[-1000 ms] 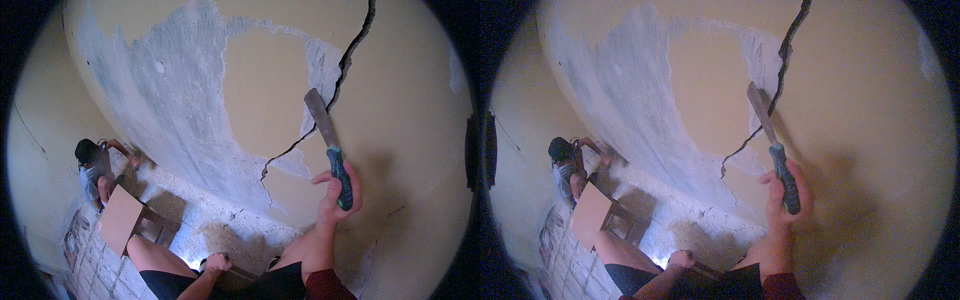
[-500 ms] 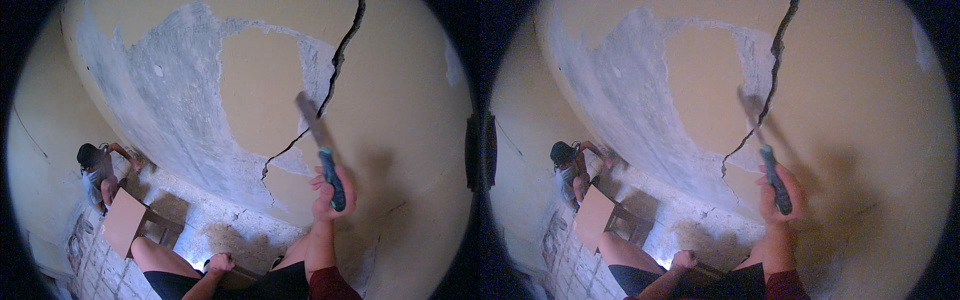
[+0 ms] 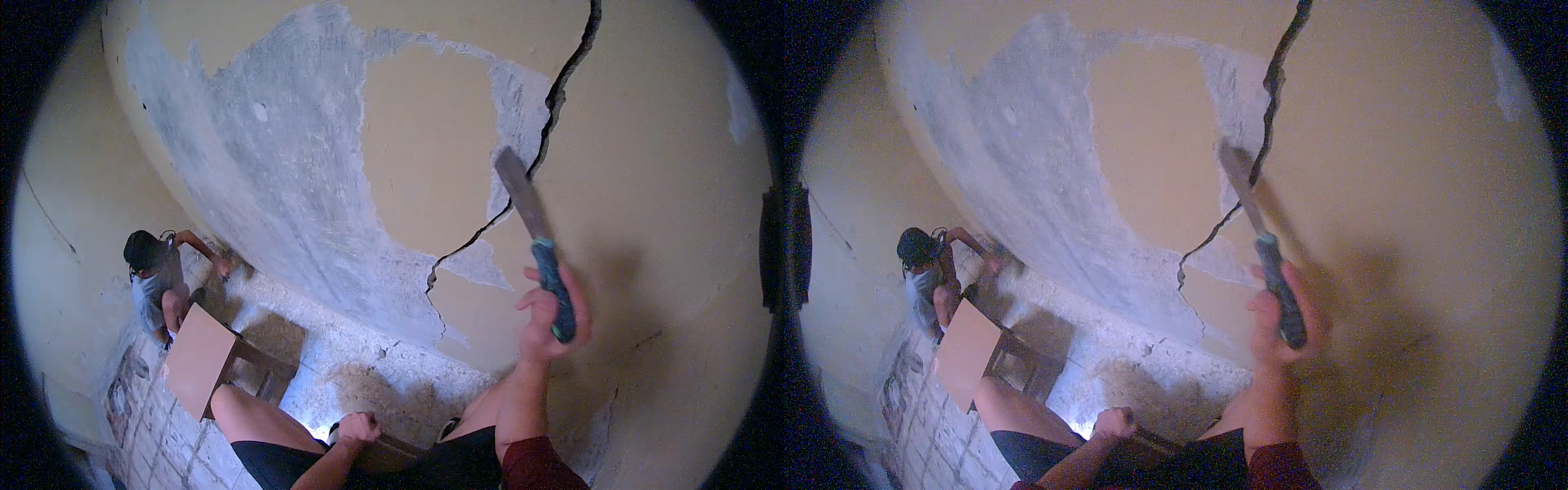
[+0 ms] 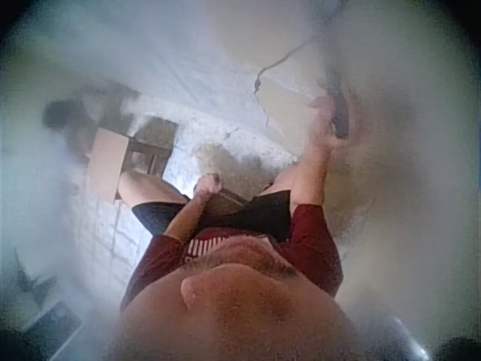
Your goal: The person uses a putty knife to scrape loose material from a large crack in a wall while seated on a stool.
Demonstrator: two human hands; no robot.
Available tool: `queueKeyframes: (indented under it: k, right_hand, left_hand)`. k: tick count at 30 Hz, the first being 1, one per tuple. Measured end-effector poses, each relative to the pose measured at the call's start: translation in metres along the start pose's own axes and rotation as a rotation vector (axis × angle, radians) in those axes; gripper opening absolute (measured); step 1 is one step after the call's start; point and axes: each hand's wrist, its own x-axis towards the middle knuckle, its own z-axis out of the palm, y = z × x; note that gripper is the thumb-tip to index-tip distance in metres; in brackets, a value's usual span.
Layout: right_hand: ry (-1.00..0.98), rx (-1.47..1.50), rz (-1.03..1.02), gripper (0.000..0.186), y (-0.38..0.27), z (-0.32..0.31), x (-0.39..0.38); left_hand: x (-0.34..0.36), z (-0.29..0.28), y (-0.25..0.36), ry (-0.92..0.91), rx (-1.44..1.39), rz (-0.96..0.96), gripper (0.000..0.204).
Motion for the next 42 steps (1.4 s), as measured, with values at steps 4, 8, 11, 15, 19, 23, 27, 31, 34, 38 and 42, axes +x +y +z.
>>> queueKeyframes:
  k: [4, 8, 11, 15, 19, 23, 27, 31, 34, 38, 42]
  right_hand:
    - [0.141, 0.180, 0.045, 0.049, -0.001, -0.005, 0.003]
    - [0.089, 0.079, 0.160, 0.056, -0.002, -0.008, 0.001]
    - [0.195, 0.110, 0.111, 0.056, -0.015, -0.008, 0.012]
    - [-0.008, 0.127, 0.204, 0.048, -0.007, -0.007, 0.015]
    - [-0.010, 0.170, 0.155, 0.039, -0.004, -0.007, 0.004]
    - [0.116, 0.226, 0.128, 0.032, -0.016, -0.007, 0.011]
    - [-0.012, -0.044, 0.218, 0.036, -0.003, -0.012, 0.006]
    - [0.146, 0.040, 0.057, 0.040, -0.010, -0.011, 0.006]
    - [0.195, 0.032, 0.117, 0.041, -0.015, -0.013, 0.011]
    - [0.238, 0.026, 0.059, 0.044, -0.011, -0.029, 0.006]
    - [0.232, 0.115, 0.062, 0.046, -0.011, -0.015, 0.011]
  left_hand:
    - [0.002, -0.001, 0.004, -0.039, -0.051, -0.014, 0.040]
    - [-0.001, -0.002, -0.001, -0.040, -0.046, -0.007, 0.040]
    - [0.001, 0.003, -0.005, -0.012, -0.049, -0.008, 0.040]
    - [0.005, 0.005, -0.004, -0.044, -0.013, -0.008, 0.038]
    - [0.001, -0.002, 0.003, -0.007, -0.053, 0.004, 0.039]
    - [0.002, 0.005, 0.001, -0.009, -0.037, -0.040, 0.039]
    - [0.004, 0.003, 0.002, -0.023, -0.022, -0.029, 0.038]
    - [0.003, 0.007, 0.000, 0.000, -0.046, -0.010, 0.035]
    - [0.001, 0.003, 0.001, 0.021, -0.022, -0.031, 0.034]
    - [0.000, 0.001, 0.003, 0.033, -0.070, -0.016, 0.034]
    - [0.005, 0.010, -0.003, 0.041, -0.035, 0.008, 0.034]
